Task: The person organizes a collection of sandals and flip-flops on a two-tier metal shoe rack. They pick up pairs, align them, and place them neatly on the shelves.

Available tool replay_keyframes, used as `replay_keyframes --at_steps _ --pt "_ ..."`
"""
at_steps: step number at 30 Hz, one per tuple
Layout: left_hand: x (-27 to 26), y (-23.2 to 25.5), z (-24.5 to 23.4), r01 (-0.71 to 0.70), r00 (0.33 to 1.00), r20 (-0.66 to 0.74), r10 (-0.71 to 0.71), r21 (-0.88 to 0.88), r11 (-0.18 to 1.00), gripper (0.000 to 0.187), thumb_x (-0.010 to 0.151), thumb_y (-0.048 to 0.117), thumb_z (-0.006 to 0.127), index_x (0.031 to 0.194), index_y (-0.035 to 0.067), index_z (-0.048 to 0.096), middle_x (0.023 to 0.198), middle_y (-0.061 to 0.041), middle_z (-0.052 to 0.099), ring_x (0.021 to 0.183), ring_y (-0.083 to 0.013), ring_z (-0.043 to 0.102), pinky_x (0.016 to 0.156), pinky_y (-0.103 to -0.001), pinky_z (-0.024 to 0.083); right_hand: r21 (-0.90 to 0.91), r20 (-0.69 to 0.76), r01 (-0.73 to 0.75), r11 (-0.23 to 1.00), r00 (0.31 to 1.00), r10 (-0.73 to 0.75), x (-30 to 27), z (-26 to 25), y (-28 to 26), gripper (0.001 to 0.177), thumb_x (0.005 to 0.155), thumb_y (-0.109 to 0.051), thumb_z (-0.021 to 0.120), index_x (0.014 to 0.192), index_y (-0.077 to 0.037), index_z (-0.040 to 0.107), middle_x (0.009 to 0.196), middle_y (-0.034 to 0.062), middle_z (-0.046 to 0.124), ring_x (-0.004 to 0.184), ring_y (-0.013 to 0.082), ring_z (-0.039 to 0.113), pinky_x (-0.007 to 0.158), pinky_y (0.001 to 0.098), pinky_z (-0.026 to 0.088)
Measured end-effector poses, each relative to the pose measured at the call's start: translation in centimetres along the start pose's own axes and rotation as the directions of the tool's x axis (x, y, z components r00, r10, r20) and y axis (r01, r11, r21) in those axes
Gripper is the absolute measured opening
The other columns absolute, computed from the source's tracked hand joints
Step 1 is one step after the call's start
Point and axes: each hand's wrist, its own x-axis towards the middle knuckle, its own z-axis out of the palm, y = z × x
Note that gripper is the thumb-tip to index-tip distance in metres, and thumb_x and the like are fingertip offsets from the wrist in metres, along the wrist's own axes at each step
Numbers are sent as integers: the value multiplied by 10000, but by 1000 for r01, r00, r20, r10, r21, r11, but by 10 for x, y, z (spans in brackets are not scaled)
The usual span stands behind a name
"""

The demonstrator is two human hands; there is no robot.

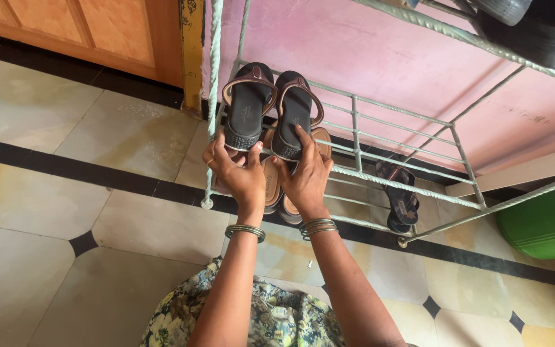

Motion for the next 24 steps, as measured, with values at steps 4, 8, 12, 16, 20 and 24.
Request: replay_keyframes --at_steps 4,8,12,16,20,24 --pt "0 -1 0 0 1000 1 0 23 1000 779 797 78 886 1459 37 480 1361 -115 406 1094 -192 600 824 -305 640 1 17 -25 1000 1000 25 -2 1 2 867 822 -333 849 1529 -128 391 1332 141 653 1141 268 654 894 436 353" --pt "-2 -2 0 16 1000 0 -16 45 999 783 798 84 886 1469 50 485 1344 -101 421 1036 -175 596 783 -308 624 -15 -13 35 999 999 -35 -3 1 3 916 835 -336 842 1562 -94 339 1367 171 634 1165 281 649 886 428 361" --pt "-3 -3 0 23 1000 3 -23 42 999 791 800 79 877 1484 62 481 1338 -97 422 1032 -170 596 776 -312 624 -18 -14 54 998 998 -55 -3 1 4 946 839 -337 838 1576 -71 309 1381 188 623 1168 289 649 886 426 364" --pt "-3 -3 0 10 1000 5 -10 46 999 798 814 80 870 1500 68 464 1340 -99 414 1029 -171 594 796 -309 627 -16 -1 51 999 999 -51 -3 1 4 932 842 -324 834 1576 -81 314 1381 175 636 1163 283 655 884 425 364" --pt "-3 -1 -1 24 1000 12 -25 41 999 804 813 84 866 1507 76 460 1343 -98 414 1016 -172 594 792 -310 625 -32 -2 46 998 999 -46 -4 1 4 940 843 -384 832 1571 -86 318 1375 179 635 1155 287 655 881 432 364" --pt "-3 -1 -1 21 1000 9 -22 45 999 803 810 94 871 1501 82 464 1357 -99 413 1016 -168 594 789 -306 624 -58 -9 49 997 999 -50 -4 4 4 980 861 -503 799 1584 -73 295 1363 185 635 1152 300 651 894 444 363"
